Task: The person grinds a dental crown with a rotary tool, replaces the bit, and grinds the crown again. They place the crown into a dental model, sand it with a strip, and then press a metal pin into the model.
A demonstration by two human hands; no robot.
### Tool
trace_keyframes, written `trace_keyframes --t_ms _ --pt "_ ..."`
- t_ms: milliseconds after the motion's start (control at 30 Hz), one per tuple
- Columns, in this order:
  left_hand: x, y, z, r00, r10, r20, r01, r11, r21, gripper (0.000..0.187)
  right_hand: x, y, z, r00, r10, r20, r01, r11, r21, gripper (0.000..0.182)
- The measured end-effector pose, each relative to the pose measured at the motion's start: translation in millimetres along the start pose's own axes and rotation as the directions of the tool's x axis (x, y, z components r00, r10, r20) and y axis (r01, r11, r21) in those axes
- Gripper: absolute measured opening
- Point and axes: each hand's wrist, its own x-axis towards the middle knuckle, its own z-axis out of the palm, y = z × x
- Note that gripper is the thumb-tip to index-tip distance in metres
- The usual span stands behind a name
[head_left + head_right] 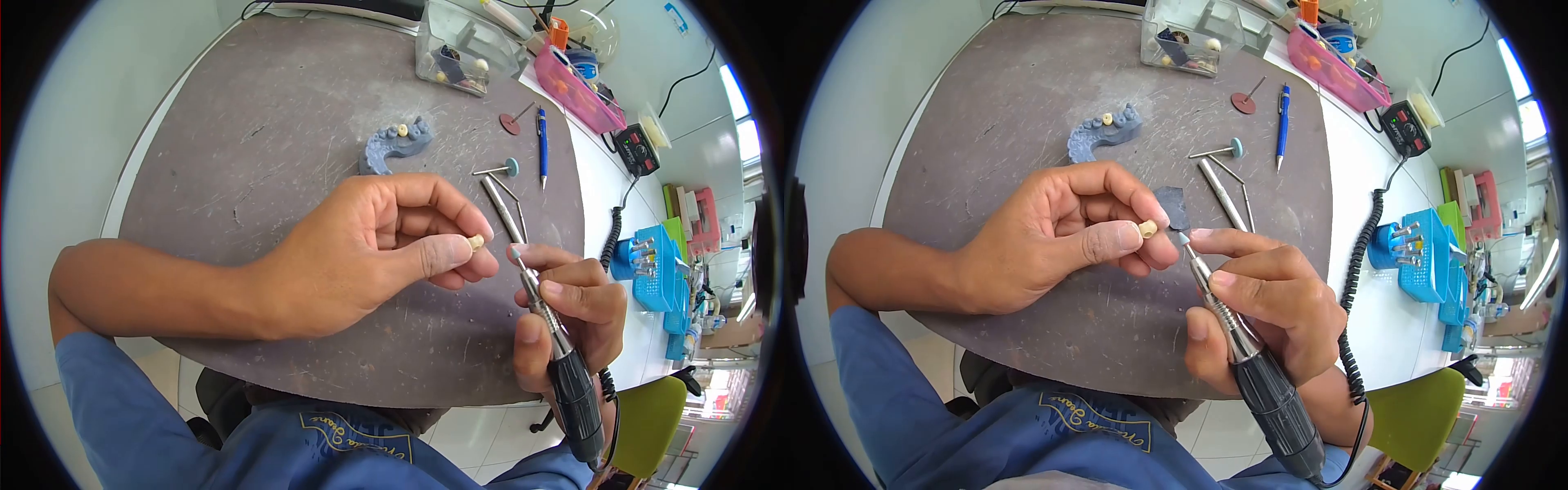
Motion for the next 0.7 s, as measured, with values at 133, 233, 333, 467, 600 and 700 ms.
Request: trace_keyframes --t_ms 133,233,333,467,600,700 --pt "-0.1 -2.2 -1.9 1.000 0.016 0.022 -0.017 0.999 0.032 0.017 -1.0 3.1 0.7 1.000 -0.013 -0.017 0.013 1.000 0.004 0.035" --pt "-0.4 -3.8 -3.5 0.999 0.026 0.036 -0.028 0.998 0.064 0.017 -2.4 3.0 1.1 1.000 -0.012 -0.013 0.012 1.000 0.008 0.036" --pt "-0.7 -3.0 -2.3 0.999 0.028 0.018 -0.029 0.997 0.076 0.017 -2.3 -1.4 0.3 0.999 0.009 0.037 -0.008 1.000 -0.017 0.033" --pt "-1.6 -2.9 0.2 0.999 0.029 0.012 -0.030 0.999 0.041 0.019 0.6 -4.8 -0.6 0.992 -0.028 0.124 0.032 0.999 -0.032 0.034" --pt "-0.8 -2.5 -2.1 0.999 0.020 0.034 -0.022 0.999 0.040 0.019 -0.1 -5.1 1.5 0.990 -0.022 0.141 0.029 0.998 -0.051 0.034" --pt "-0.2 -4.1 -2.4 0.999 0.021 0.042 -0.022 0.999 0.038 0.018 -0.3 -2.6 3.0 0.990 -0.042 0.135 0.051 0.997 -0.061 0.034"
